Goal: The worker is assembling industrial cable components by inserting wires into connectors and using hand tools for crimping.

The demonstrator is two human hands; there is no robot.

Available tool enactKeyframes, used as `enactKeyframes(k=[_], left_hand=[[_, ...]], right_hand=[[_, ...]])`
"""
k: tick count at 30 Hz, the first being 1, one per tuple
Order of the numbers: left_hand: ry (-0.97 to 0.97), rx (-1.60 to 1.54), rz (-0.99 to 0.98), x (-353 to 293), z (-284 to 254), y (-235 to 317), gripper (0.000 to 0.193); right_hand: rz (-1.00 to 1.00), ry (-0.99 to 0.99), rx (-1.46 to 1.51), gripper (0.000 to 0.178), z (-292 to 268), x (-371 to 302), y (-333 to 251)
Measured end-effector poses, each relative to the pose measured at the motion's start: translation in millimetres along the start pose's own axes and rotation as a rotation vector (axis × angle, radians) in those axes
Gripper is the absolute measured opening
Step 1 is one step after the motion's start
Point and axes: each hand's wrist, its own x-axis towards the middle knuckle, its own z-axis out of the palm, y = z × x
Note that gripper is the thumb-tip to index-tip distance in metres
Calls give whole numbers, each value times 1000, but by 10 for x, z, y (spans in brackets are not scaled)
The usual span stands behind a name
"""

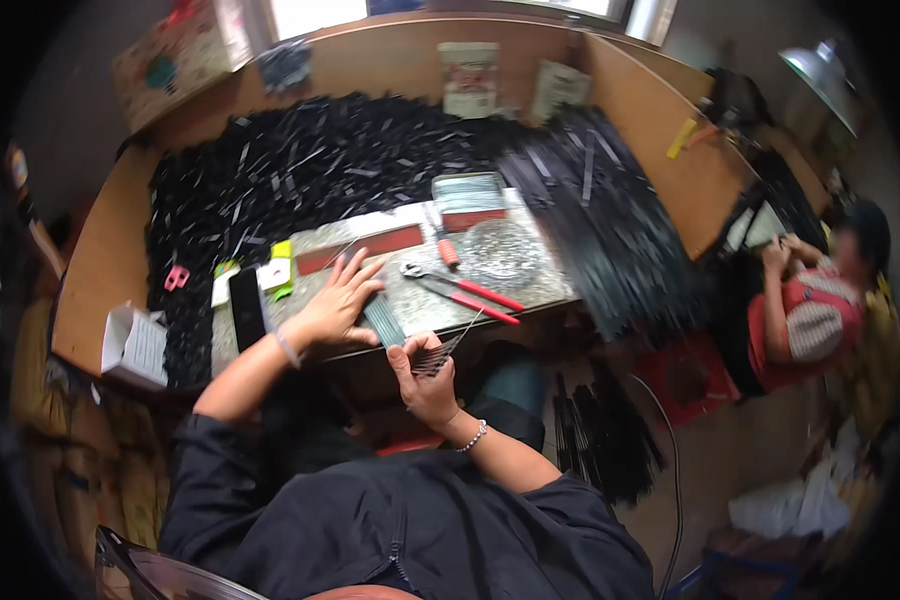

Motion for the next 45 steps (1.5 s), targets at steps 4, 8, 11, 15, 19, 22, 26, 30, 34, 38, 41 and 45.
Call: enactKeyframes(k=[4, 8, 11, 15, 19, 22, 26, 30, 34, 38, 41, 45], left_hand=[[78, -151, -177, -68, -107, 930, 97], [227, -101, -312, -328, -191, 1710, 46], [362, 1, -327, -464, -432, 1674, 15], [162, 222, -316, -646, -1441, 1578, 9], [25, 425, -125, -458, -1922, 1564, 14], [-186, 500, 8, -261, -2025, 1749, 16], [-81, 994, -29, -216, -1576, 1817, 24], [678, 758, 354, -313, -1654, 1792, 36], [668, -83, 108, -309, -1555, 1542, 44], [470, -996, -7, -145, -1468, 1365, 68], [274, -1299, -83, -226, -1447, 1402, 89], [72, -1725, -83, -361, -1500, 1703, 106]], right_hand=[[-299, 163, 333, 29, -417, 224, -705], [-278, 234, 653, 37, -695, 161, -1193], [-71, 165, 885, 42, -670, 19, -1234], [246, -575, 145, 35, -663, -471, -1152], [-711, -328, -535, 65, -162, -267, -1534], [-295, -486, -857, 43, 110, 60, -1101], [-84, -455, -232, 20, 46, 237, -502], [-40, -468, -102, 10, -308, 24, 168], [334, -515, 168, 11, -199, -303, 290], [443, -563, 163, 22, -272, -499, 417], [451, -641, 392, 45, -274, -437, 258], [520, -590, 371, 36, -327, -207, -95]])
